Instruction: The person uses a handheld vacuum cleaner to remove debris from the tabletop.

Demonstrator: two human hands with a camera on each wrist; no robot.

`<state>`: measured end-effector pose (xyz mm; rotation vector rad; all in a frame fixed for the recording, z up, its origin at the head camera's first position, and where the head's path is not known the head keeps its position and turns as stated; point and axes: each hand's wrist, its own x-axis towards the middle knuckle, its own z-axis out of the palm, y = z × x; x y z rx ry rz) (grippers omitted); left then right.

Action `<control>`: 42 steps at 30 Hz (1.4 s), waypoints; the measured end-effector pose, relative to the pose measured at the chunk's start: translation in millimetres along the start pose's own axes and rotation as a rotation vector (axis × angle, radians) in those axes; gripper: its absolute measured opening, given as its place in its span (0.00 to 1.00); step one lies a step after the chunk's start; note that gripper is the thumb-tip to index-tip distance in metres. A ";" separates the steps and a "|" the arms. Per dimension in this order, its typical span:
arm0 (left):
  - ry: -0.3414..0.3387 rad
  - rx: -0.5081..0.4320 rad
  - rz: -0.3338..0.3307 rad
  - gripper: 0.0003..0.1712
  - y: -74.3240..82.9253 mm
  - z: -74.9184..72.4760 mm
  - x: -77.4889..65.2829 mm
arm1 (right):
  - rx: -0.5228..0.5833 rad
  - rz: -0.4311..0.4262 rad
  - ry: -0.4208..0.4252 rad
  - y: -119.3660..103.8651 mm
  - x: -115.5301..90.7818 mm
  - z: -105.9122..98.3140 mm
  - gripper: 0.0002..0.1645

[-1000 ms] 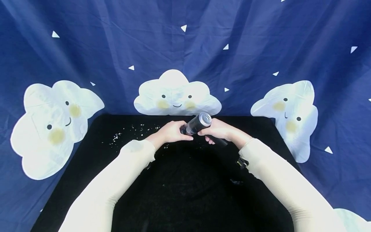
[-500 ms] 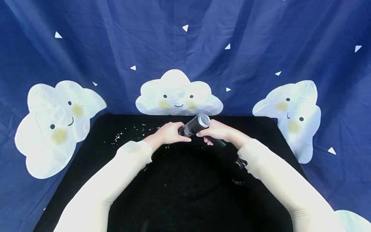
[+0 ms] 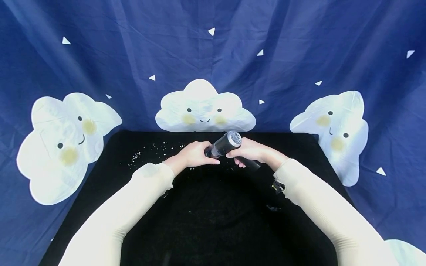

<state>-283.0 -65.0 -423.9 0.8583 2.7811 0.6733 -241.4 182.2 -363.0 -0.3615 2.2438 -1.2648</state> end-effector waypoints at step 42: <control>-0.017 0.052 -0.025 0.38 -2.9 -8.7 -21.6 | 0.042 -0.006 -0.023 -1.2 4.3 19.1 0.21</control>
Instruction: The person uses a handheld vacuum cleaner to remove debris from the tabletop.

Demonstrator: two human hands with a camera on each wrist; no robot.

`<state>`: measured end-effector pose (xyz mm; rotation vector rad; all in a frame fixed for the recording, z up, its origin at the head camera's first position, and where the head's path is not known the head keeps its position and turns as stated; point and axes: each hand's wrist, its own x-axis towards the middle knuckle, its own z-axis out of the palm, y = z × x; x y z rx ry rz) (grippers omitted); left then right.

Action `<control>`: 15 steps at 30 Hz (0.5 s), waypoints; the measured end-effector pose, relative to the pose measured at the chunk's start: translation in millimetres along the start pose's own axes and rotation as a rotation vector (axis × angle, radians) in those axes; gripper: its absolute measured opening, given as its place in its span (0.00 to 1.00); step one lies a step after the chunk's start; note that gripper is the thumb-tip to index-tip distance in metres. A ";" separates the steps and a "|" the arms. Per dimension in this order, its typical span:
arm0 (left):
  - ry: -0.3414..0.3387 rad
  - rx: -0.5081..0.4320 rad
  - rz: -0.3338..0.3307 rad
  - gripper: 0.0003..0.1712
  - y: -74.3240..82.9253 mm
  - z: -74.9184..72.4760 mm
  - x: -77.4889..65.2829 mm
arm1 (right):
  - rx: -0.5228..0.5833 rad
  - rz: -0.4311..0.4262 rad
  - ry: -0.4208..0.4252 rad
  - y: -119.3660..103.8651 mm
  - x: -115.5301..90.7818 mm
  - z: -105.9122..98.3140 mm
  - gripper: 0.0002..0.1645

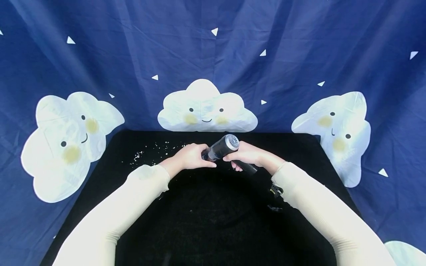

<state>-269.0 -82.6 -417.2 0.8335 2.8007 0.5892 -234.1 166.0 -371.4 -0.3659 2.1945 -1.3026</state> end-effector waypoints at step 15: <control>-0.011 -0.007 0.005 0.39 5.1 2.3 -6.9 | -0.016 -0.007 -0.058 -2.0 -1.9 -4.9 0.20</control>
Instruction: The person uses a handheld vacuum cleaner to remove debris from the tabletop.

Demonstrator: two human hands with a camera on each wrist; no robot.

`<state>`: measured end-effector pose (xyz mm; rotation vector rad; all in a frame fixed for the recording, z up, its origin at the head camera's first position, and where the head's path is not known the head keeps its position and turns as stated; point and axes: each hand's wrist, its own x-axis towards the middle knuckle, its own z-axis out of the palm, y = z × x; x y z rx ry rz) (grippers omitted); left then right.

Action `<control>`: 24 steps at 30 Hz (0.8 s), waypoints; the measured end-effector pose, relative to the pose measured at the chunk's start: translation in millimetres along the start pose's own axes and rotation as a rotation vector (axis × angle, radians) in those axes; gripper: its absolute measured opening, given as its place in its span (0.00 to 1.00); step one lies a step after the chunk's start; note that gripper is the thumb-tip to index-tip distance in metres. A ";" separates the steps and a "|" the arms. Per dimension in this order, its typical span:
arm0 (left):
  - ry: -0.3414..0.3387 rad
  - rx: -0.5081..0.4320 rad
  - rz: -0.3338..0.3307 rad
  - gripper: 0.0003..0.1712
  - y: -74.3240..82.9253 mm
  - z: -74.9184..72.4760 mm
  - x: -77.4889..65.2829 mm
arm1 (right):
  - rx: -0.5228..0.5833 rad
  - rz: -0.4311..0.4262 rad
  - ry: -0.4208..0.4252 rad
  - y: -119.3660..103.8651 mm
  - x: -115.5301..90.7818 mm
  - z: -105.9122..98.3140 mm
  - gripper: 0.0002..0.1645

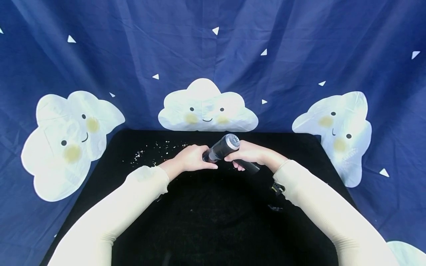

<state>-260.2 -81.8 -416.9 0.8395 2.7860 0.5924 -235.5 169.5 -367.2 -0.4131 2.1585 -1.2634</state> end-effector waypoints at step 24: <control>0.056 0.011 0.005 0.38 5.9 3.1 -6.1 | 0.003 -0.014 -0.021 -3.4 -7.3 -3.5 0.20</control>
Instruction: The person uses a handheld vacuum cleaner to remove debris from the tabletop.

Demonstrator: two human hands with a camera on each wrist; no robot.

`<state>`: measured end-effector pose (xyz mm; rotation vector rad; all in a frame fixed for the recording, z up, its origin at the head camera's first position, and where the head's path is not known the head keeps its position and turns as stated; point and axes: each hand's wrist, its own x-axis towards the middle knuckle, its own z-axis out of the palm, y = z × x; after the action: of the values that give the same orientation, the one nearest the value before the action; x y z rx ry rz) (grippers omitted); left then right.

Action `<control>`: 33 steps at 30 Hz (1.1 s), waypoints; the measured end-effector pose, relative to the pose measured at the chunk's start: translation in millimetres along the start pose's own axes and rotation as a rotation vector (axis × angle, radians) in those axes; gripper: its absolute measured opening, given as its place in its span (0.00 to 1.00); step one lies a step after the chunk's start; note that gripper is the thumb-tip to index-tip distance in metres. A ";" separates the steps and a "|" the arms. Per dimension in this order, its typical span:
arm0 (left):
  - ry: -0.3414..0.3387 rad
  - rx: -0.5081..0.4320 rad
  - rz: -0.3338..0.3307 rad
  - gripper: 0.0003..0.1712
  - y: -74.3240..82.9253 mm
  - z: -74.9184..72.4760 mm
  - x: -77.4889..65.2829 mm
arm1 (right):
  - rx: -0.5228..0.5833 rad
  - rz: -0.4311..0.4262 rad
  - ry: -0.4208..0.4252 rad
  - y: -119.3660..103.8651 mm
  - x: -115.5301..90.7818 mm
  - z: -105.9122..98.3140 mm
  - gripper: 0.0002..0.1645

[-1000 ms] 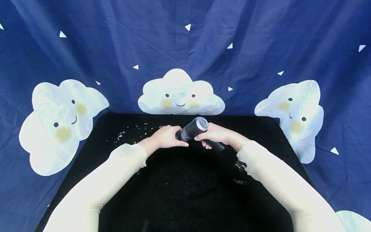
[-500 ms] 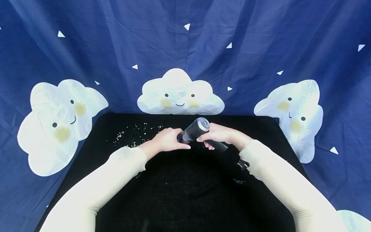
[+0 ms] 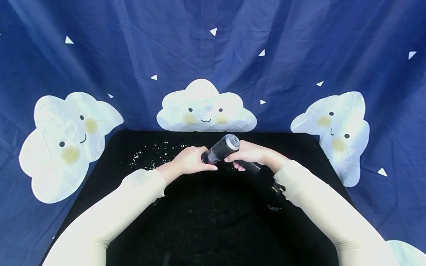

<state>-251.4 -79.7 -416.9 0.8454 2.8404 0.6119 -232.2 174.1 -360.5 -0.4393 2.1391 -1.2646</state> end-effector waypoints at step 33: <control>-0.090 -0.059 -0.021 0.35 -35.8 -22.5 12.6 | 0.095 -0.006 0.157 -2.3 31.0 31.3 0.17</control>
<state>-284.7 -108.0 -411.1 0.8110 2.7333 0.6358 -235.5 134.7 -380.0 -0.3153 2.1959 -1.4390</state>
